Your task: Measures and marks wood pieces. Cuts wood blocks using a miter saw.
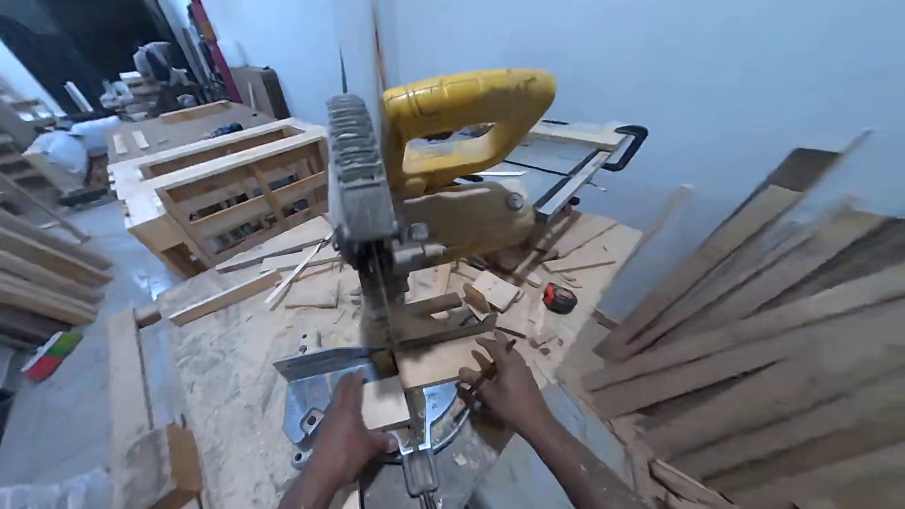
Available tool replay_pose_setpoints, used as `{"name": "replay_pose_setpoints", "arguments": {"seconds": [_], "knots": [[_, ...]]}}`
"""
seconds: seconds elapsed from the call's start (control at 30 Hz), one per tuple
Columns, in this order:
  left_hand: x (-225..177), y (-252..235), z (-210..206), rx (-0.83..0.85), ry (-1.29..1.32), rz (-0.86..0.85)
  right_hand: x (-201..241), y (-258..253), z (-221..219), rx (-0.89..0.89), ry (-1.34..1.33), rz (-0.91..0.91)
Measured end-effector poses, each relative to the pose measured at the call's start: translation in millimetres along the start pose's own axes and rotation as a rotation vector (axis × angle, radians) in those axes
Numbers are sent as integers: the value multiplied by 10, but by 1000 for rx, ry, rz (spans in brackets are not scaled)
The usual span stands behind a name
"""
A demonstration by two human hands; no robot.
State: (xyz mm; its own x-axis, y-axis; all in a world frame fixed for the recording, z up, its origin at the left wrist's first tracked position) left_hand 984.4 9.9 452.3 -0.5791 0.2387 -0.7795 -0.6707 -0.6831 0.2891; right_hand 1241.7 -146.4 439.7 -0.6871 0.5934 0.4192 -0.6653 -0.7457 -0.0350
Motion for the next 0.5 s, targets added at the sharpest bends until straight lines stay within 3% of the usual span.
{"name": "replay_pose_setpoints", "arguments": {"seconds": [0.03, 0.13, 0.33, 0.5], "knots": [[-49, -51, 13, 65, -95, -24, -91, -65, -236, 49, 65, 37], [4, -102, 90, 121, -194, -14, -249, -136, -614, -99, 219, 188], [364, 702, 475, -1, 61, 39, -446, -121, -636, -134, 181, 239], [801, 1303, 340, 33, 16, 41, -210, 81, -571, -42, 221, 245]]}}
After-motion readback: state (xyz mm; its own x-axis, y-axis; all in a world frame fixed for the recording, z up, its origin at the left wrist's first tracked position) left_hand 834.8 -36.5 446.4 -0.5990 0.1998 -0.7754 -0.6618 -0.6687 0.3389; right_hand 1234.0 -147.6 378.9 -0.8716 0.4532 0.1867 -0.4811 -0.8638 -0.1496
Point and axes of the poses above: each hand's wrist, its own y-axis away from the middle knuckle, its own z-axis out of the back of the hand, x = y × z, the point moved 1 cm from there along -y, towards the middle knuckle, and after that the axes turned 14 degrees about y, right-handed, at the moved point
